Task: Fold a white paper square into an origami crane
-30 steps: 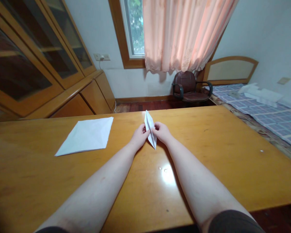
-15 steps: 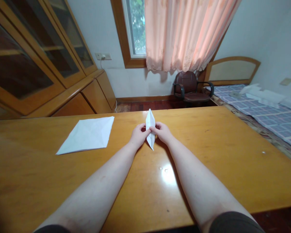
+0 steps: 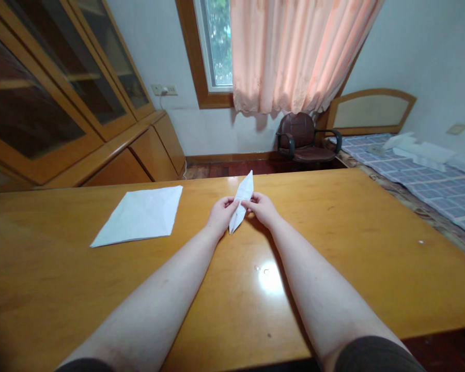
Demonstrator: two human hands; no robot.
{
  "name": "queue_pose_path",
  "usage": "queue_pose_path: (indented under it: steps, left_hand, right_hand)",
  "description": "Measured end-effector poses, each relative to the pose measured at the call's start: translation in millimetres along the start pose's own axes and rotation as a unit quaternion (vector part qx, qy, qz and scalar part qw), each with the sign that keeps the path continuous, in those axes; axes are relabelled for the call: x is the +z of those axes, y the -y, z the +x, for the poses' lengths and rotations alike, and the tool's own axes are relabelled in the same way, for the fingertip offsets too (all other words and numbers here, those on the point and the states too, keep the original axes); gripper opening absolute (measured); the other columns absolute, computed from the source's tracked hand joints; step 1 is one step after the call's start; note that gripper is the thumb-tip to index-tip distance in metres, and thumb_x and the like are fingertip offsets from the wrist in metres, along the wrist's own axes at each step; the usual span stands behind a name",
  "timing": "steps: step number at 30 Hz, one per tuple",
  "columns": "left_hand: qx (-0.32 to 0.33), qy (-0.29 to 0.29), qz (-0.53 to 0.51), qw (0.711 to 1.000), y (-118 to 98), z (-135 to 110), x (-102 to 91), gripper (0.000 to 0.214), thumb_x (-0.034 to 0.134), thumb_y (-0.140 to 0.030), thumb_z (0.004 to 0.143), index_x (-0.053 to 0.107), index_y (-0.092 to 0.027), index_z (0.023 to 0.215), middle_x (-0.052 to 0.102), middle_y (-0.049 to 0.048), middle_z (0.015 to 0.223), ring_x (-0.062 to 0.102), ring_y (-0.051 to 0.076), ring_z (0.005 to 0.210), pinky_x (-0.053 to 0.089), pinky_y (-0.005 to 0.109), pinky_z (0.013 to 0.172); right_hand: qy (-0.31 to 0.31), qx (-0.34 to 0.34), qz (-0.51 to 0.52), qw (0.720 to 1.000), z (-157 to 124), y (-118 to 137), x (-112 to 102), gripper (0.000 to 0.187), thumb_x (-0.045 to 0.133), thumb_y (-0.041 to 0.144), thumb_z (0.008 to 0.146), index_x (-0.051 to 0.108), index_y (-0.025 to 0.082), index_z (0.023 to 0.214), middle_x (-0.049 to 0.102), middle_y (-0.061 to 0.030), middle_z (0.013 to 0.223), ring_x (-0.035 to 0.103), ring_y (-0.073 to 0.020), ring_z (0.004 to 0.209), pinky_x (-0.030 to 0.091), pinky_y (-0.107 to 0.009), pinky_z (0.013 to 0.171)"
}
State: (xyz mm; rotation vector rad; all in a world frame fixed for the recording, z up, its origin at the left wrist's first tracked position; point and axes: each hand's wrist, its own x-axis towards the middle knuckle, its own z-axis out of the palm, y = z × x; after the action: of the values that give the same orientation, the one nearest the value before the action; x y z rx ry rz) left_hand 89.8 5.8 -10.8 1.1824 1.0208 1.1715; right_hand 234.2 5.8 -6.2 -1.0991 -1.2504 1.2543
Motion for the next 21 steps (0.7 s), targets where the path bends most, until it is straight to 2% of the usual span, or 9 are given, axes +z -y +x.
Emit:
queue_pose_path:
  steps: [8, 12, 17, 21]
  left_hand:
    - [-0.019, 0.028, -0.035, 0.999, -3.9, -3.7, 0.3, 0.023, 0.065, -0.037, 0.072, 0.061, -0.015, 0.076, 0.062, -0.0016, 0.064, 0.055, 0.01, 0.056, 0.045, 0.023, 0.057]
    - [-0.001, 0.006, -0.027, 1.0, -3.6, -2.7, 0.3, 0.023, 0.065, -0.037, 0.073, 0.059, -0.015, 0.077, 0.062, -0.0011, 0.067, 0.057, 0.011, 0.061, 0.046, 0.023, 0.06]
    - [0.012, -0.066, -0.033, 0.997, -3.1, -0.9, 0.5, 0.022, 0.067, -0.026, 0.071, 0.055, -0.016, 0.087, 0.065, 0.0015, 0.082, 0.061, 0.012, 0.071, 0.049, 0.024, 0.065]
    - [-0.005, -0.031, -0.013, 0.999, -0.2, 0.1, -0.4, 0.02, 0.066, -0.03, 0.073, 0.061, -0.014, 0.086, 0.066, 0.0029, 0.074, 0.061, 0.014, 0.066, 0.048, 0.025, 0.061]
  right_hand:
    - [0.014, 0.011, 0.055, 0.998, -3.5, -2.9, 0.0, 0.031, 0.076, 0.037, 0.06, 0.064, 0.016, 0.08, 0.064, -0.0015, 0.073, 0.052, -0.0113, 0.059, 0.041, -0.025, 0.056]
    - [0.016, 0.018, 0.054, 0.998, -3.2, -3.6, 0.3, 0.032, 0.077, 0.036, 0.061, 0.064, 0.016, 0.081, 0.062, -0.0006, 0.07, 0.049, -0.0101, 0.055, 0.038, -0.024, 0.051]
    - [0.019, 0.019, 0.081, 0.996, -3.1, -3.1, 0.9, 0.033, 0.078, 0.033, 0.06, 0.064, 0.016, 0.084, 0.066, -0.0022, 0.076, 0.053, -0.0113, 0.06, 0.039, -0.023, 0.053]
    - [0.023, 0.025, 0.072, 0.997, -2.7, -1.9, 1.6, 0.033, 0.078, 0.034, 0.058, 0.065, 0.015, 0.082, 0.066, -0.0025, 0.075, 0.054, -0.0115, 0.06, 0.04, -0.024, 0.054]
